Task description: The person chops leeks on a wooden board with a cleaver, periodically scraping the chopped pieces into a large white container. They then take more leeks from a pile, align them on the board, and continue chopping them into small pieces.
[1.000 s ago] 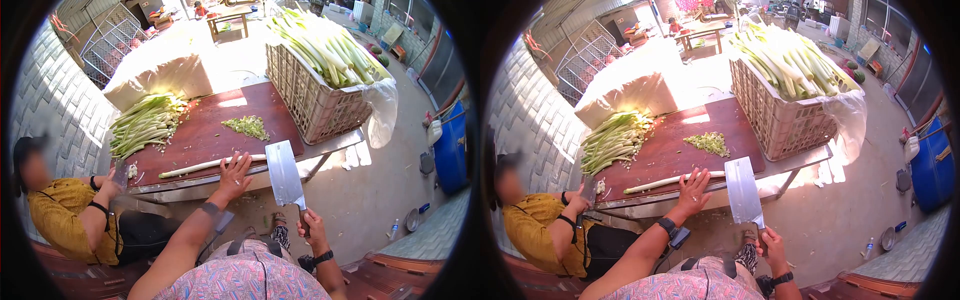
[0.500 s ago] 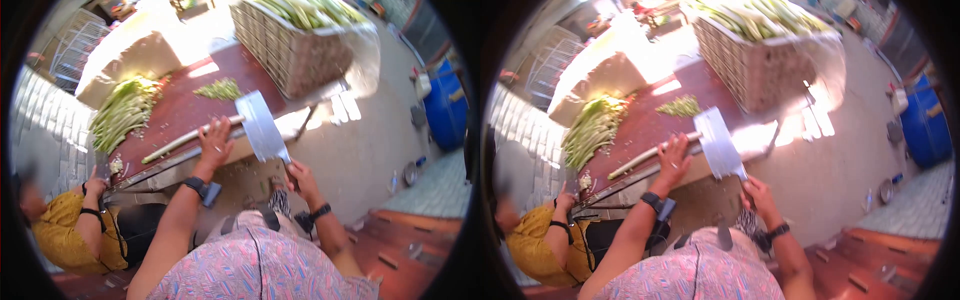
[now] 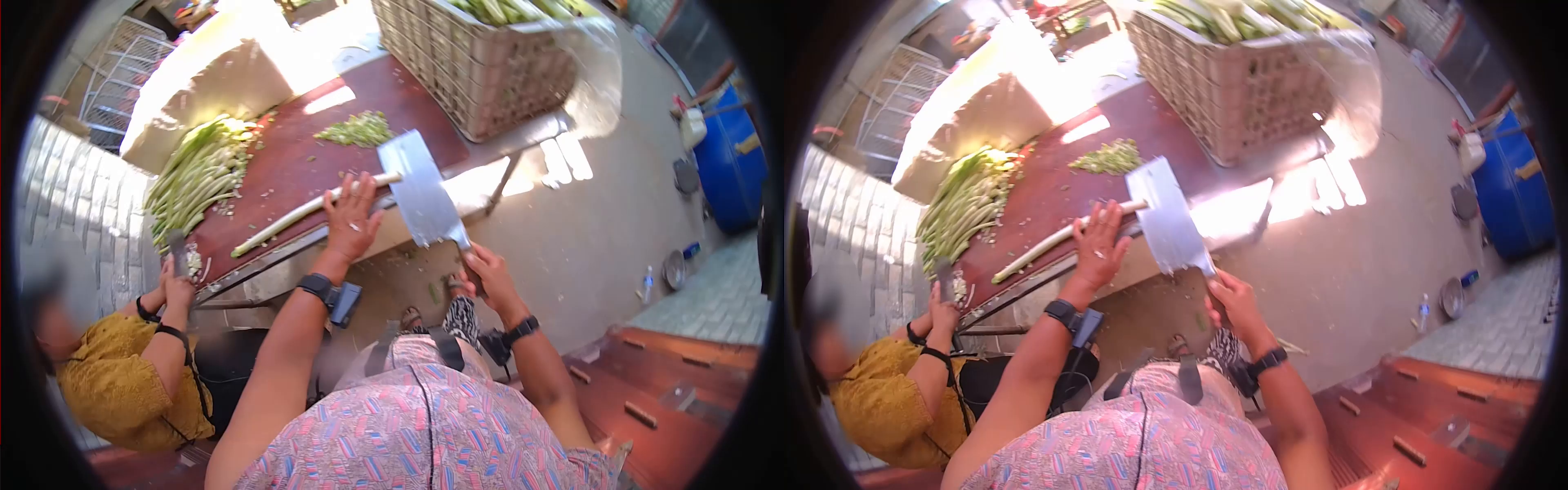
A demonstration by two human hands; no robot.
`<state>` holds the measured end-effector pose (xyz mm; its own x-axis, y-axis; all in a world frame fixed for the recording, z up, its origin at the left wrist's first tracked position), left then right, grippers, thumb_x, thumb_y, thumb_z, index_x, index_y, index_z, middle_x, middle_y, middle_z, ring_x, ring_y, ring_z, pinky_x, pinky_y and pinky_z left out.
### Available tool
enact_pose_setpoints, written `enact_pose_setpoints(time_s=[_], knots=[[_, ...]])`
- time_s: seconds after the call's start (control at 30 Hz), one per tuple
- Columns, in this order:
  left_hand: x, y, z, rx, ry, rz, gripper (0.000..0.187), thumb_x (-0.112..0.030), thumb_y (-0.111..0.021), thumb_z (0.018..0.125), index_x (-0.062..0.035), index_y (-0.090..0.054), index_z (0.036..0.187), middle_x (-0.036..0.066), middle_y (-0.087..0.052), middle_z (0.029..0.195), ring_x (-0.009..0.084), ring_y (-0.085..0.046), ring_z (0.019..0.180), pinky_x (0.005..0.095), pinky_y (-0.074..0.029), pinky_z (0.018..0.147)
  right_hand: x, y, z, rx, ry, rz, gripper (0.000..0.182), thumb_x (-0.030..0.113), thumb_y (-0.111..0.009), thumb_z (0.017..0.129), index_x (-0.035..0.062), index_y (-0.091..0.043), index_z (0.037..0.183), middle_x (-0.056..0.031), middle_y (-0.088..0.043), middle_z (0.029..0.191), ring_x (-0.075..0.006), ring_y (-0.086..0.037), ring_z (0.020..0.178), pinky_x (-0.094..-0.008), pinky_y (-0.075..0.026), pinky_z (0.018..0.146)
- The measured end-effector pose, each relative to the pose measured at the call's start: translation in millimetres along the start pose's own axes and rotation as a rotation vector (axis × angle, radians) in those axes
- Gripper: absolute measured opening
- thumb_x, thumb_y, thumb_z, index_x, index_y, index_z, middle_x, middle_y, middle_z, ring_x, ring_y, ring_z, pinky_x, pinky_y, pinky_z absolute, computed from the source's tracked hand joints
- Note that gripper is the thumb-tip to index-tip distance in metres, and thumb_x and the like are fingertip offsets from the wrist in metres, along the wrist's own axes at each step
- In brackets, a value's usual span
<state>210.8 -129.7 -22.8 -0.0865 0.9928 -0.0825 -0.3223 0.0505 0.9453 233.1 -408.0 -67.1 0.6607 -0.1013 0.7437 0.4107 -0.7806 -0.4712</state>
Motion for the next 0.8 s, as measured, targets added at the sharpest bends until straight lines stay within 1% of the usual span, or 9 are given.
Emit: enact_pose_setpoints(time_s=[0.1, 0.2, 0.27, 0.37, 0.43, 0.5, 0.53, 0.63, 0.8], knots=[[0, 5, 0, 0.007, 0.014, -0.011, 0.066, -0.037, -0.06, 0.089, -0.0141, -0.037, 0.148, 0.004, -0.034, 0.155, 0.0293, -0.028, 0.144, 0.0622, -0.015, 0.11, -3, 3, -13, 0.073, 0.028, -0.044, 0.033, 0.021, -0.056, 0.098, 0.0052, -0.054, 0.127, -0.0028, -0.058, 0.069, -0.0082, -0.05, 0.047, -0.0222, -0.041, 0.041], [-2, 8, 0, 0.03, 0.021, -0.058, 0.065, -0.036, -0.058, 0.09, -0.0134, -0.038, 0.147, 0.005, -0.034, 0.155, 0.0297, -0.027, 0.145, 0.0617, -0.014, 0.111, -1, 1, -14, 0.026, 0.0, 0.007, 0.035, 0.021, -0.056, 0.098, 0.0041, -0.053, 0.128, -0.003, -0.058, 0.069, -0.0089, -0.05, 0.047, -0.0235, -0.042, 0.041], [-3, 9, 1, 0.052, 0.03, -0.097, 0.064, -0.036, -0.057, 0.091, -0.0131, -0.038, 0.147, 0.005, -0.033, 0.156, 0.03, -0.026, 0.145, 0.0612, -0.014, 0.111, 3, -1, -8, 0.01, -0.019, -0.034, 0.032, 0.023, -0.056, 0.098, 0.0081, -0.053, 0.127, -0.0055, -0.059, 0.07, -0.0103, -0.052, 0.05, -0.025, -0.043, 0.043], [-3, 11, 2, 0.054, 0.014, -0.113, 0.063, -0.037, -0.057, 0.091, -0.0129, -0.038, 0.147, 0.004, -0.033, 0.156, 0.0302, -0.026, 0.145, 0.0619, -0.014, 0.111, 4, -11, 5, -0.002, -0.015, -0.05, 0.036, 0.022, -0.056, 0.098, 0.0084, -0.051, 0.131, -0.0057, -0.059, 0.071, -0.0107, -0.053, 0.05, -0.0255, -0.043, 0.043], [-2, 13, -1, 0.055, 0.017, -0.104, 0.063, -0.037, -0.057, 0.092, -0.012, -0.038, 0.147, 0.006, -0.033, 0.156, 0.0305, -0.025, 0.145, 0.0613, -0.015, 0.111, -6, -14, 6, -0.018, -0.005, -0.038, 0.037, 0.019, -0.056, 0.098, 0.0063, -0.051, 0.132, -0.0051, -0.059, 0.07, -0.0106, -0.053, 0.05, -0.0254, -0.044, 0.043], [7, 22, -5, -0.004, 0.009, -0.276, 0.064, -0.037, -0.057, 0.092, -0.0106, -0.037, 0.147, 0.009, -0.031, 0.156, 0.031, -0.024, 0.146, 0.0601, -0.015, 0.113, -3, -14, 8, -0.02, 0.015, -0.047, 0.038, 0.016, -0.055, 0.098, 0.0041, -0.052, 0.133, -0.0045, -0.059, 0.069, -0.0105, -0.054, 0.051, -0.0253, -0.044, 0.044], [14, 30, -10, 0.01, 0.062, -0.132, 0.066, -0.038, -0.058, 0.092, -0.01, -0.035, 0.148, 0.011, -0.03, 0.157, 0.0313, -0.023, 0.146, 0.0591, -0.014, 0.114, -5, -13, 7, -0.024, 0.016, -0.045, 0.038, 0.019, -0.055, 0.098, 0.0067, -0.051, 0.134, -0.0054, -0.059, 0.07, -0.0111, -0.053, 0.05, -0.0254, -0.044, 0.043], [49, 38, -36, 0.051, 0.218, 0.004, 0.068, -0.039, -0.058, 0.092, -0.0102, -0.034, 0.149, 0.01, -0.029, 0.157, 0.031, -0.022, 0.147, 0.0597, -0.013, 0.114, -7, -12, 4, -0.013, 0.034, -0.057, 0.04, 0.024, -0.055, 0.099, 0.01, -0.049, 0.136, -0.0066, -0.058, 0.071, -0.0118, -0.052, 0.05, -0.0254, -0.043, 0.043], [56, 33, -38, 0.048, 0.217, -0.059, 0.068, -0.04, -0.057, 0.092, -0.0102, -0.035, 0.149, 0.007, -0.03, 0.157, 0.0293, -0.021, 0.147, 0.0605, -0.012, 0.114, -14, -9, -5, 0.016, -0.029, -0.031, 0.038, 0.025, -0.053, 0.1, 0.0124, -0.047, 0.135, -0.0073, -0.057, 0.073, -0.0122, -0.051, 0.05, -0.0259, -0.043, 0.044]])
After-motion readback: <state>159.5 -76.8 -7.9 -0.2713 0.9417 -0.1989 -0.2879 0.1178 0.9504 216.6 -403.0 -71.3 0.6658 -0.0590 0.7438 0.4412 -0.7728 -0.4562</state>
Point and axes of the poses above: each hand's wrist, its own z-axis towards the middle knuckle, its own y-axis out of the back of the hand, x = y × z, the point moved 6 cm from there along z, towards the middle knuckle
